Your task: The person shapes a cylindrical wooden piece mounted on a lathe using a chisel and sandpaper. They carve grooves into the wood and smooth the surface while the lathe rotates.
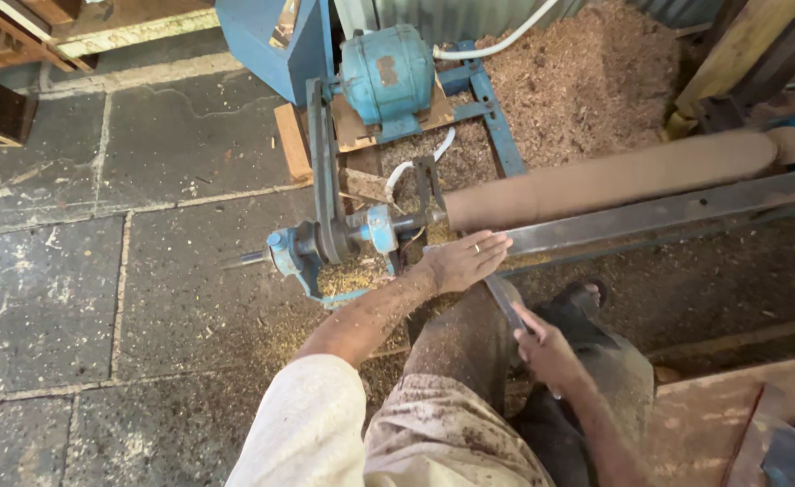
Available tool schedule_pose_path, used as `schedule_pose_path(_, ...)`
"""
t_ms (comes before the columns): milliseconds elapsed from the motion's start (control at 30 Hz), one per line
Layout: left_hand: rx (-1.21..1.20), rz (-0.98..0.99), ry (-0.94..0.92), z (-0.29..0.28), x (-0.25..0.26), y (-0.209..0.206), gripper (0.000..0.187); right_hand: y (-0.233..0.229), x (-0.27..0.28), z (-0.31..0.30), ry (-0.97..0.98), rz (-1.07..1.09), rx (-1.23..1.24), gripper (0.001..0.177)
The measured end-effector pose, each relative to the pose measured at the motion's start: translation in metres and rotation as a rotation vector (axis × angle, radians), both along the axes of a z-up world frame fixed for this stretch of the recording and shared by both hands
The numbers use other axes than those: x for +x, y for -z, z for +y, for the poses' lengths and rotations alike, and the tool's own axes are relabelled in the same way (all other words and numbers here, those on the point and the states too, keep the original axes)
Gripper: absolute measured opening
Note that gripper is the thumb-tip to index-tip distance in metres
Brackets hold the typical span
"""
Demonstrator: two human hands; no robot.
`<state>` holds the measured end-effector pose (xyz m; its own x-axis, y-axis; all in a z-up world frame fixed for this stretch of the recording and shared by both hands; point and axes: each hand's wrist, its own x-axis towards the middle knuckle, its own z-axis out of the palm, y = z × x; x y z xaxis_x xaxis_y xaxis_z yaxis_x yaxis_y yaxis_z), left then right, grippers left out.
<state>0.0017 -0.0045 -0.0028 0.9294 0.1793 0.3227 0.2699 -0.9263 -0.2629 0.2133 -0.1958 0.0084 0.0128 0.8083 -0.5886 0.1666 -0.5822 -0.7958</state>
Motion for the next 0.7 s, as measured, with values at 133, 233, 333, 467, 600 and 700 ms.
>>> schedule_pose_path(133,0.036,0.023,-0.016,0.000,0.007,-0.010,0.052,0.008,-0.009,0.000,0.057,0.016,0.104,0.058)
schedule_pose_path(233,0.007,-0.027,0.027,0.001,0.006,-0.015,0.053,0.020,-0.027,-0.012,0.174,0.114,0.187,0.059)
schedule_pose_path(333,-0.004,-0.061,0.064,0.001,0.009,-0.020,0.053,0.022,-0.042,-0.021,0.265,0.078,0.124,0.060)
schedule_pose_path(467,-0.016,-0.121,0.073,0.003,0.012,-0.026,0.052,0.011,-0.064,-0.023,0.403,0.148,0.058,0.059)
schedule_pose_path(600,-0.009,-0.084,0.039,0.000,0.015,-0.028,0.051,0.000,-0.085,-0.019,0.486,0.156,0.059,0.060)
schedule_pose_path(700,-0.052,-0.109,0.058,0.003,0.024,-0.028,0.051,-0.005,-0.087,-0.016,0.544,0.209,0.006,0.063)
